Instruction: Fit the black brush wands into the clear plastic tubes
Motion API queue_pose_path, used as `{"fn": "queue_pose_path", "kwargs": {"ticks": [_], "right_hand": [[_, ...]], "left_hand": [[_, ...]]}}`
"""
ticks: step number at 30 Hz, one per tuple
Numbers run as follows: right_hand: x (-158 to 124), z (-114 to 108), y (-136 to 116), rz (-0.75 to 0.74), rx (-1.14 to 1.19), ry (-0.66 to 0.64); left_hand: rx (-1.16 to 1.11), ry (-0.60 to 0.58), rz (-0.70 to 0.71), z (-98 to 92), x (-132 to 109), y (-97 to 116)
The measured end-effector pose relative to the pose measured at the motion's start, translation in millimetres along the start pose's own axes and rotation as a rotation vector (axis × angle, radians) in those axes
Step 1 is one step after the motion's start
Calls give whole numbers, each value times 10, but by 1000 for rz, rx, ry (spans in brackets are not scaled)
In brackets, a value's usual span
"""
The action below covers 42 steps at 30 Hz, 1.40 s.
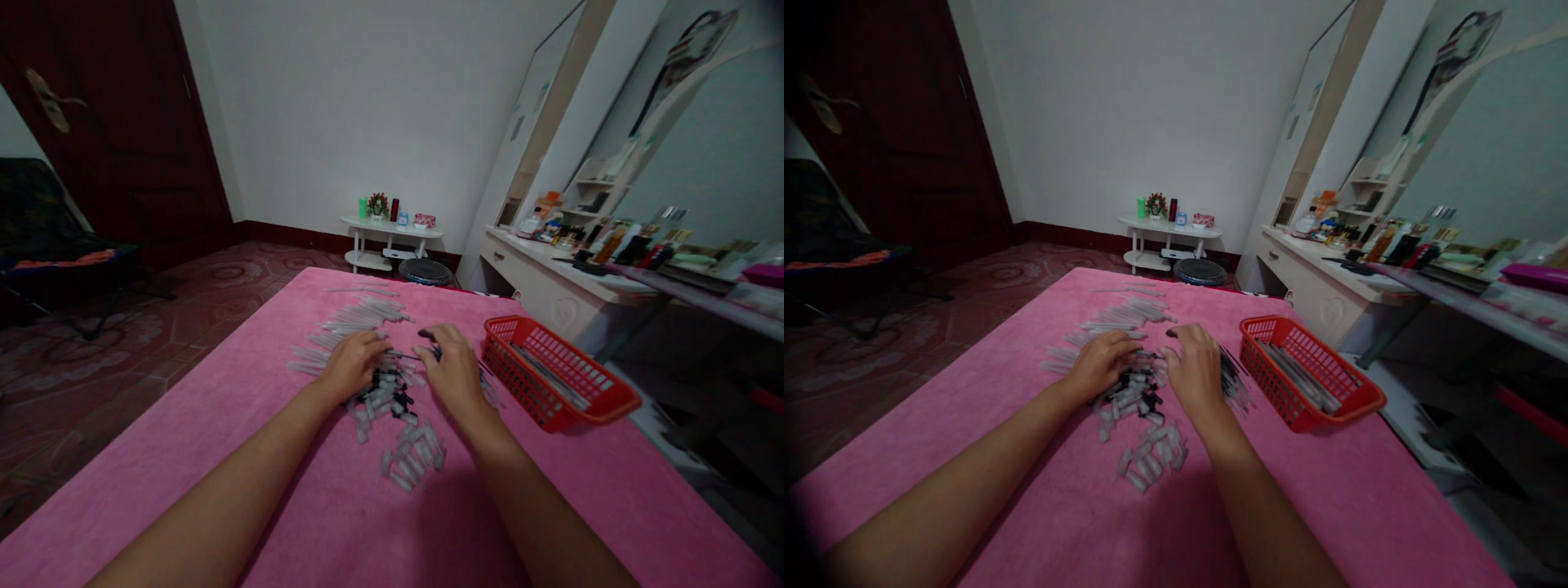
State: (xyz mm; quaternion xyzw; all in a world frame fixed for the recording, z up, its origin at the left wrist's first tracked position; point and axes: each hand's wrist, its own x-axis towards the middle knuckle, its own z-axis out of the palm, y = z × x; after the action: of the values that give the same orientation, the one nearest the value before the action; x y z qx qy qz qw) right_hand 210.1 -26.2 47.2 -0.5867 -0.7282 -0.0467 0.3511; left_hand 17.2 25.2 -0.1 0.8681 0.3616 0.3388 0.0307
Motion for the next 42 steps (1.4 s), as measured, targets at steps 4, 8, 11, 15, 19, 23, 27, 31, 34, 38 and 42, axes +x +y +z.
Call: {"fn": "queue_pose_path", "kwargs": {"ticks": [4,8,11,15,19,23,27,31,34,38,42], "right_hand": [[33,-74,12,54,106,167],[0,11,54,33,143,-130],[-71,129,73,4,81,-366],[-163,250,92,10,-17,-492],[-162,298,106,36,43,-414],[-91,308,98,275,397,-245],[-61,321,104,495,742,-170],[-70,328,151,445,749,-114],[-79,333,181,399,760,-110],[-88,349,164,514,902,-125],[-80,342,108,519,1013,-119]], "left_hand": [[-272,339,-267,-72,41,-194],[-598,603,-484,-149,80,-328],[-746,664,-533,-159,84,-349],[-754,615,-523,-106,77,-318],[-640,474,-448,-30,55,-241],[-352,257,-194,31,1,-134],[-120,48,3,78,-40,-46],[-38,13,25,101,-46,-17],[-23,17,27,108,-45,-31],[-20,20,20,115,-47,-49],[-23,29,20,109,-44,-36]]}}
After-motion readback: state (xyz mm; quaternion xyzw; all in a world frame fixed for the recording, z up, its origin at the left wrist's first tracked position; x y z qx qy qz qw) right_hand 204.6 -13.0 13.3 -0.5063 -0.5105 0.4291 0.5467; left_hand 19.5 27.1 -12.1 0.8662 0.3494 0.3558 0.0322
